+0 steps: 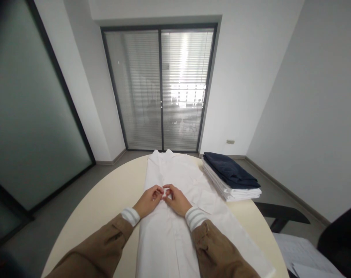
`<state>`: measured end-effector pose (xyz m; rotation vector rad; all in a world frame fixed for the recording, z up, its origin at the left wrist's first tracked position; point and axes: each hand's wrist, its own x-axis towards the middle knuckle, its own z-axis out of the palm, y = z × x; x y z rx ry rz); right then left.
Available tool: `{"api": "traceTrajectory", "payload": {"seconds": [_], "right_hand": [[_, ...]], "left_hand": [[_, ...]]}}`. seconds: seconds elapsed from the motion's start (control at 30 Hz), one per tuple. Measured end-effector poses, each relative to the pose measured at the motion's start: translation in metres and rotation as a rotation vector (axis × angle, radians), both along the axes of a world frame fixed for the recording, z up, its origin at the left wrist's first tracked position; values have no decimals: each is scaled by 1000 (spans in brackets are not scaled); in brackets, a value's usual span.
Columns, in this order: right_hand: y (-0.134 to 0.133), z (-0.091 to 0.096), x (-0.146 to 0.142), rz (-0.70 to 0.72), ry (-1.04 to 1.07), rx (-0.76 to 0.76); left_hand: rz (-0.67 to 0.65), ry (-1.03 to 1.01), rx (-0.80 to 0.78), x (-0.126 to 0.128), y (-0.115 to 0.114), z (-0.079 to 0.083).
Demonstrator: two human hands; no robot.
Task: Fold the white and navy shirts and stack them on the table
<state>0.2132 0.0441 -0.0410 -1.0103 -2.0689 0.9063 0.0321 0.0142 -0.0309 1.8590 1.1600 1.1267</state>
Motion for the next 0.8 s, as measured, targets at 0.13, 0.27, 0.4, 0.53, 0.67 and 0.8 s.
{"api": "traceTrajectory", "payload": {"seconds": [0.13,0.27,0.4,0.53,0.67,0.8], "right_hand": [[3,1,1,-49,60,-2],[2,3,1,-51,22,7],[-1,5,1,-66,-39,30],[-1,5,2,-77,-47,28],[-1,5,2,-75,-41,16],[0,3,2,-69,-39,23]], "left_hand": [[-95,227,194,-4,-20,12],[-264,531,296,-8,-40,22],[-361,703,320,-5,-53,29],[-405,783,384,1,-60,29],[-397,852,460,8,-62,26],[-414,854,529,13,-62,24]]}}
